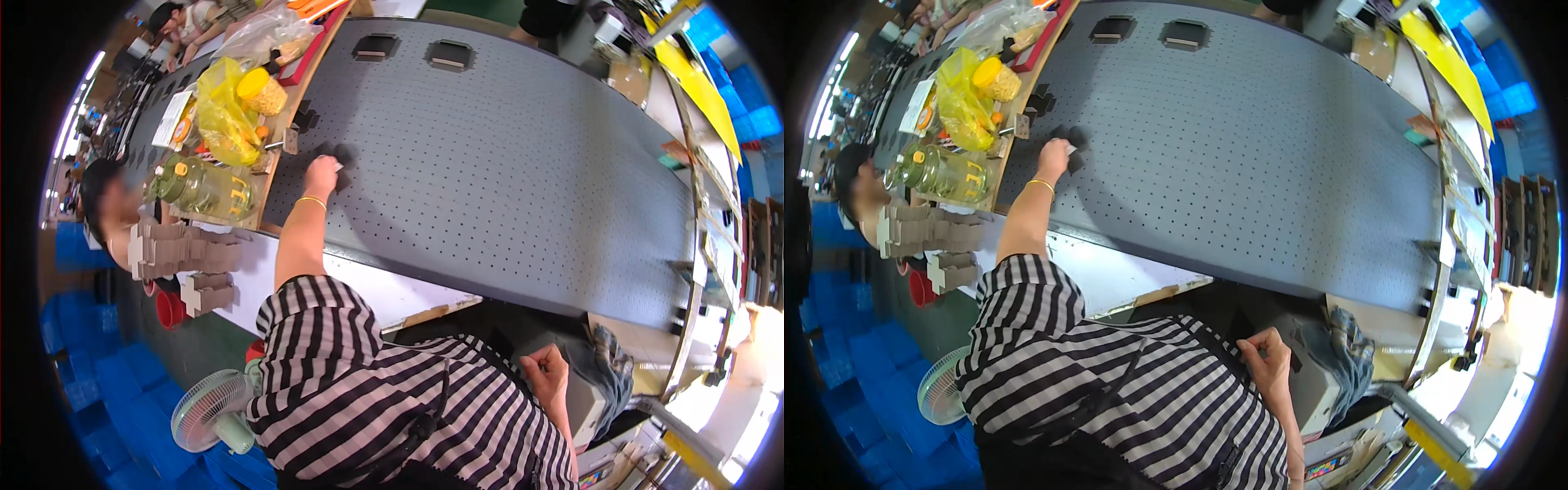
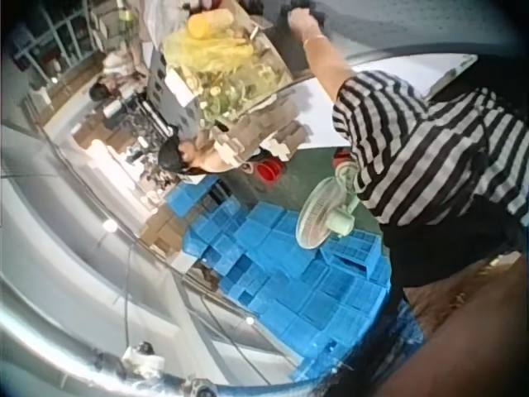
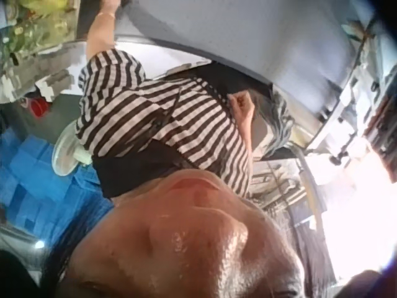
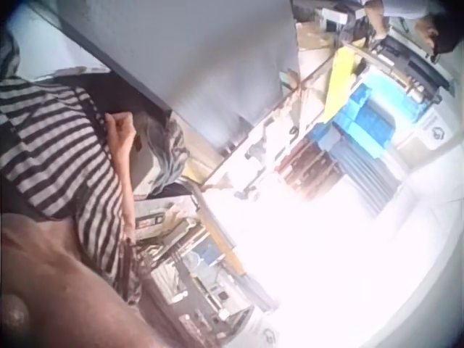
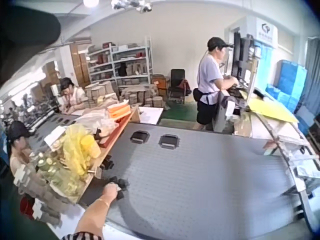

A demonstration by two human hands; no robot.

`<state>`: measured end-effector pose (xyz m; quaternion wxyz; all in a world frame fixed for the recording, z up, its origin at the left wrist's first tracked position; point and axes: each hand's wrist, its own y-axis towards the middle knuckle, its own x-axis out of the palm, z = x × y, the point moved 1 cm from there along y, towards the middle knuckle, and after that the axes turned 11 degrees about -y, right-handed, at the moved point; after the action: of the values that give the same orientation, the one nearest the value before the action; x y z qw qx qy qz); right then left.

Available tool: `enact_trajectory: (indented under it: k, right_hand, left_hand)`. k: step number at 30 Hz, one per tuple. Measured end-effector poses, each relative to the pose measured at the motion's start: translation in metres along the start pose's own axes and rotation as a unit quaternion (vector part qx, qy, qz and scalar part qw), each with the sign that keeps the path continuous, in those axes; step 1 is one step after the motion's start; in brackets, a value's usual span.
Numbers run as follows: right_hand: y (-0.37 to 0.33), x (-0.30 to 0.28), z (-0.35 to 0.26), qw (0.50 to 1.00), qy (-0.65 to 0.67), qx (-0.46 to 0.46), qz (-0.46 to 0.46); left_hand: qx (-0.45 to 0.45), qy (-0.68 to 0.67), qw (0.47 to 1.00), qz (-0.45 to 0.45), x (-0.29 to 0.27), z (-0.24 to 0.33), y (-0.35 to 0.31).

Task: The worker is manually folding and feeding grey packaging components into a machine at a manufacturing workstation.

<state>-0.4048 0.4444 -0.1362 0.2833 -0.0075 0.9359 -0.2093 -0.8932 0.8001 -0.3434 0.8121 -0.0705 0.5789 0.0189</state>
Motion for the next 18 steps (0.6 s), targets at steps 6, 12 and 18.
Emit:
enact_trajectory:
  k: [6, 12, 18]
  right_hand:
    - [-0.046, -0.019, 0.027, 0.988, -0.065, -0.070, 0.119]
    - [-0.165, -0.091, 0.063, 0.887, -0.087, -0.135, 0.433]
    - [-0.328, -0.088, 0.124, 0.842, -0.153, -0.055, 0.515]
  left_hand:
    - [0.202, -0.450, 0.817, -0.297, 0.010, 0.274, -0.086]
    - [0.591, -0.336, 0.582, -0.447, -0.082, 0.490, -0.321]
    - [0.779, -0.274, 0.334, -0.455, -0.104, 0.576, -0.533]
